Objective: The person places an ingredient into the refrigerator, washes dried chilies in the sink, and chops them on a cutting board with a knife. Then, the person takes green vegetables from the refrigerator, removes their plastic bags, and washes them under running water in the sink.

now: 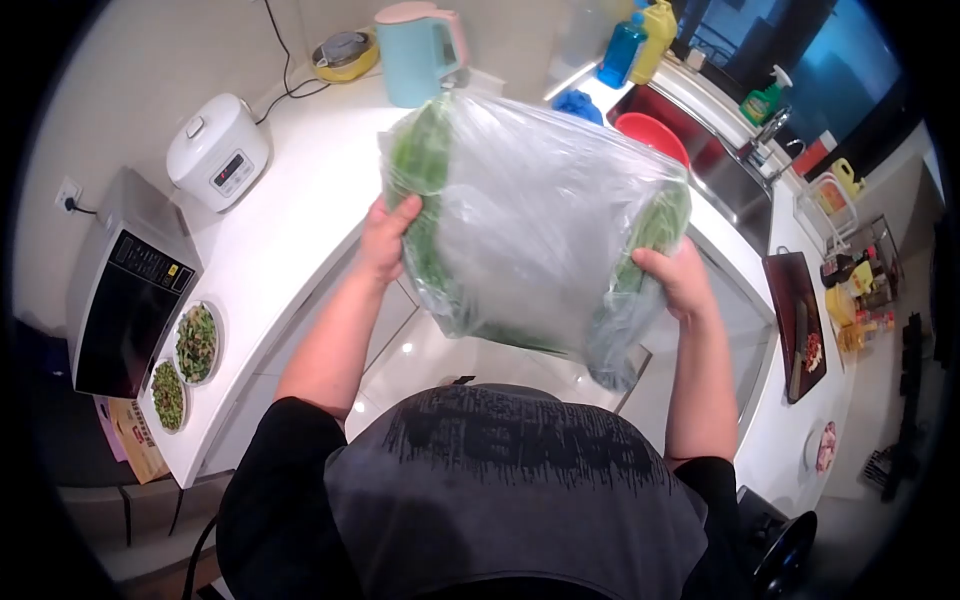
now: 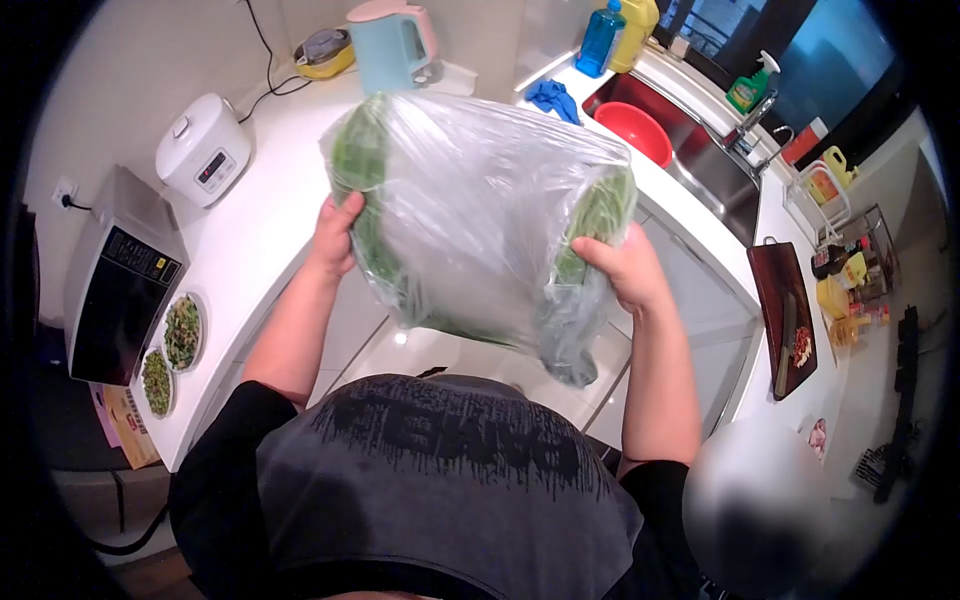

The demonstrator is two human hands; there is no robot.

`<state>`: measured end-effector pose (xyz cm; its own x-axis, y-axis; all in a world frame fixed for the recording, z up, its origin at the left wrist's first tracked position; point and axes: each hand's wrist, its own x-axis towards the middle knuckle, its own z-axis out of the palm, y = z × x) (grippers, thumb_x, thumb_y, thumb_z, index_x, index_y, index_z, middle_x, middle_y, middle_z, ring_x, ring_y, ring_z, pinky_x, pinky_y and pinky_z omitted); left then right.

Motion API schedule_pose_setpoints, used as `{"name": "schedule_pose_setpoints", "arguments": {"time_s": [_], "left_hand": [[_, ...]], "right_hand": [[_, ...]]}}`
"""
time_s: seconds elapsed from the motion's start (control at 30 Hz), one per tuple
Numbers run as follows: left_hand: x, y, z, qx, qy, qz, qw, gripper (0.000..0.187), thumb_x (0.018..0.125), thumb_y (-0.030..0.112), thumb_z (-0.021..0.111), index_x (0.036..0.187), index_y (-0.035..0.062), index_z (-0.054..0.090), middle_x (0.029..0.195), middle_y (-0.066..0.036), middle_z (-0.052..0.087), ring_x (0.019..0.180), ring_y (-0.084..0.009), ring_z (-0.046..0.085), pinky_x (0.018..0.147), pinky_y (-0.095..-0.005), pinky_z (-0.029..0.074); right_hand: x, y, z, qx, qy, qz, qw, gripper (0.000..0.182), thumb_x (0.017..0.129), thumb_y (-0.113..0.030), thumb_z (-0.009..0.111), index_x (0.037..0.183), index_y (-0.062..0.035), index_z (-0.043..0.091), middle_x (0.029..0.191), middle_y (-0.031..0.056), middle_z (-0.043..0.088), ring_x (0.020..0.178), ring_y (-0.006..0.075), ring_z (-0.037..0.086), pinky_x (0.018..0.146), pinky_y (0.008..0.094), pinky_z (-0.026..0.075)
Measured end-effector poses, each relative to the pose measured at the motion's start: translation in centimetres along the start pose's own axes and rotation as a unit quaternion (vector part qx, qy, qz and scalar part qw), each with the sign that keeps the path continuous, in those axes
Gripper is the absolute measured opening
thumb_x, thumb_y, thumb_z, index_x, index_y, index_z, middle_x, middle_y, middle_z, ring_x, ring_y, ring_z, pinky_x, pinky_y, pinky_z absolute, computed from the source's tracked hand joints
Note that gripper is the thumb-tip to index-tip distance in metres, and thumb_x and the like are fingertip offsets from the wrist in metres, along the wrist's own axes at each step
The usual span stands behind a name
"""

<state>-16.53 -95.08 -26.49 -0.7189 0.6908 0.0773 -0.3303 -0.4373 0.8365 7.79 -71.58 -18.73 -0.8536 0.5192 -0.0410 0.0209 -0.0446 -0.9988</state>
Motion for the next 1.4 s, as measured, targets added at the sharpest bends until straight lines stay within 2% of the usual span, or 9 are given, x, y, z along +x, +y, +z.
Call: {"name": "schedule_pose_setpoints", "arguments": {"time_s": [0.27,0.63,0.8,0.87,0.93,1.03,1.1,1.13,1.4], "left_hand": [[1.6,4.1,-7.1,-0.053,0.221,0.054,0.972,0.045,0.083,0.026,0.059,0.117,0.0016,0.045,0.108,-0.009,0.055,0.097,-0.0221,0.054,0.086,-0.0351,0.044],[6.6,6.3,-25.7,-0.157,0.351,0.105,0.917,0.054,0.086,0.043,0.049,0.123,0.0053,0.041,0.124,-0.01,0.045,0.112,-0.0283,0.043,0.098,-0.0423,0.033],[6.5,5.8,-29.4,-0.053,0.432,-0.121,0.892,0.055,0.084,0.03,0.053,0.128,0.0042,0.033,0.128,-0.016,0.038,0.115,-0.0338,0.038,0.099,-0.0434,0.029],[6.5,5.9,-24.9,0.565,0.575,0.118,0.58,0.057,0.081,0.021,0.056,0.129,0.0018,0.03,0.129,-0.016,0.037,0.115,-0.0316,0.038,0.098,-0.0405,0.03],[4.9,5.4,-14.3,0.545,0.342,0.306,0.701,0.061,0.078,0.016,0.06,0.129,0.0005,0.03,0.128,-0.015,0.037,0.113,-0.0294,0.04,0.098,-0.0379,0.03],[2.3,3.7,-0.3,0.459,-0.074,0.155,0.872,0.076,0.07,0.02,0.069,0.133,0.0038,0.028,0.137,-0.012,0.029,0.125,-0.0265,0.029,0.103,-0.0344,0.024],[1.1,2.9,6.6,0.566,-0.238,0.15,0.775,0.097,0.061,0.028,0.077,0.136,0.0074,0.019,0.137,-0.017,0.026,0.128,-0.0302,0.024,0.105,-0.0362,0.019],[0.9,1.6,8.5,0.609,-0.269,0.216,0.715,0.101,0.059,0.03,0.078,0.137,0.0107,0.016,0.136,-0.018,0.027,0.125,-0.0317,0.028,0.103,-0.0373,0.023],[3.8,-6.5,8.9,0.117,-0.312,-0.151,0.931,0.051,0.083,0.03,0.059,0.122,0.0024,0.041,0.106,-0.01,0.055,0.097,-0.0194,0.054,0.085,-0.0323,0.043]], "right_hand": [[3.2,-1.0,0.3,0.154,0.109,-0.005,0.982,0.039,0.073,-0.012,0.063,0.107,-0.0002,0.049,0.097,0.0101,0.057,0.092,0.0211,0.056,0.084,0.0335,0.045],[3.4,-5.3,-5.1,0.543,0.317,-0.233,0.742,0.036,0.083,-0.016,0.052,0.115,0.0004,0.048,0.117,0.0138,0.051,0.109,0.0277,0.048,0.097,0.0406,0.037],[1.7,-1.7,-4.3,0.533,0.342,-0.156,0.758,0.033,0.082,-0.013,0.056,0.111,0.001,0.048,0.112,0.0149,0.053,0.105,0.028,0.05,0.096,0.0409,0.037],[1.5,-0.4,-2.3,0.539,0.345,-0.137,0.756,0.028,0.083,-0.013,0.056,0.106,0.0009,0.049,0.108,0.0143,0.054,0.102,0.0277,0.051,0.095,0.0413,0.038],[0.9,0.3,-0.6,0.536,0.356,-0.125,0.755,0.028,0.084,-0.013,0.055,0.107,0.001,0.048,0.109,0.0148,0.053,0.102,0.0272,0.052,0.093,0.0407,0.041],[0.9,0.6,2.7,0.51,0.357,-0.101,0.776,0.029,0.085,-0.013,0.054,0.108,0.0013,0.047,0.109,0.015,0.052,0.1,0.0273,0.052,0.092,0.0411,0.042],[0.9,0.9,5.2,0.477,0.34,-0.097,0.804,0.03,0.084,-0.014,0.055,0.109,0.001,0.047,0.108,0.014,0.053,0.101,0.0266,0.052,0.091,0.0406,0.042],[0.9,1.1,6.4,0.461,0.331,-0.097,0.818,0.03,0.084,-0.014,0.055,0.109,0.0009,0.047,0.107,0.0135,0.053,0.102,0.0262,0.052,0.091,0.0403,0.042],[-3.4,2.4,8.7,0.16,0.365,-0.157,0.904,0.042,0.083,-0.008,0.055,0.12,-0.0014,0.035,0.118,0.0102,0.043,0.106,0.0191,0.045,0.093,0.0333,0.036]]}}
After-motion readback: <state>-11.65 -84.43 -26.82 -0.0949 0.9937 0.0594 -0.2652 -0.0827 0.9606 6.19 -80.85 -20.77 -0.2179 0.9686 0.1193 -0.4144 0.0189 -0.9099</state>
